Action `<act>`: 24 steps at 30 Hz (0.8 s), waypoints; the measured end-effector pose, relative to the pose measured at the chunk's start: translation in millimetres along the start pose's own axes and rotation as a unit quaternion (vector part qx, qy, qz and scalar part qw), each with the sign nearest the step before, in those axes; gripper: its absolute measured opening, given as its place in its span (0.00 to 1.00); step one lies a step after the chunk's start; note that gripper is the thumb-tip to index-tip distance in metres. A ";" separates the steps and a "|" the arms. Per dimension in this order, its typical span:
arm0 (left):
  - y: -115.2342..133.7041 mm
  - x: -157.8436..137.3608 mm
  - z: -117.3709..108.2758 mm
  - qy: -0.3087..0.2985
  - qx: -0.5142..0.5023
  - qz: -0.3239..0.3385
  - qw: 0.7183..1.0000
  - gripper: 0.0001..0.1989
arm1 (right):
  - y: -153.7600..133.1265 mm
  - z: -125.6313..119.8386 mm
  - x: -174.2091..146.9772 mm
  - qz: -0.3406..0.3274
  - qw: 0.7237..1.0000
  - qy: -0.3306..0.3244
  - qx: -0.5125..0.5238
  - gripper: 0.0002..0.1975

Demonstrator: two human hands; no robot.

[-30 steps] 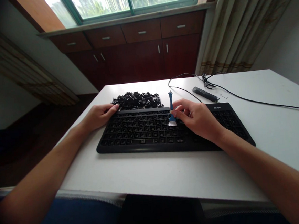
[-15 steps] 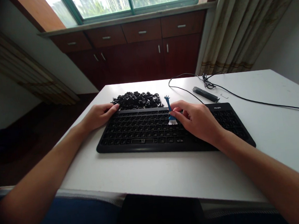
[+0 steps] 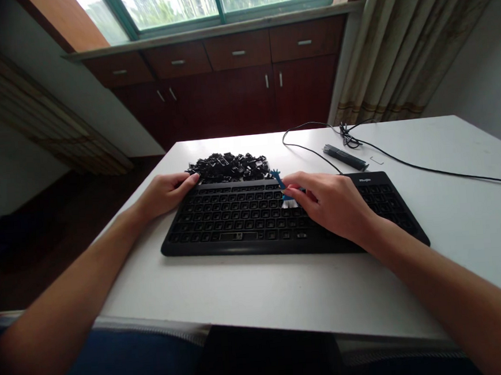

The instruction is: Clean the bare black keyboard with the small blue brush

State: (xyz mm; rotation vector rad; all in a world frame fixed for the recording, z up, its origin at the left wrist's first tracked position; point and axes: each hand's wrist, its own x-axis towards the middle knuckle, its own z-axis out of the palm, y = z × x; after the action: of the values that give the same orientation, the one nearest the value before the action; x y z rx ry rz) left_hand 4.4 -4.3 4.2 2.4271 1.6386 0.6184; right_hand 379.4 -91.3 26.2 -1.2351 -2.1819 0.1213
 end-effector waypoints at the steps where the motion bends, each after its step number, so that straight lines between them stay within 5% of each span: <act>1: 0.0 0.0 0.0 0.001 0.001 0.000 1.000 0.24 | -0.1 -0.3 0.1 -0.006 1.000 -0.001 -0.002 0.13; 24: 1.1 -0.3 0.0 0.002 0.004 -0.004 1.000 0.23 | 3.6 -3.7 -2.9 -0.070 0.997 0.004 -0.025 0.09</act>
State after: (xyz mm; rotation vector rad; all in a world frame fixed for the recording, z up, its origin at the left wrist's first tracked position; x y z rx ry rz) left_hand 5.2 -5.1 4.6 2.4244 1.6562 0.6179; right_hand 385.2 -92.3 26.5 -1.1028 -2.2683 0.0041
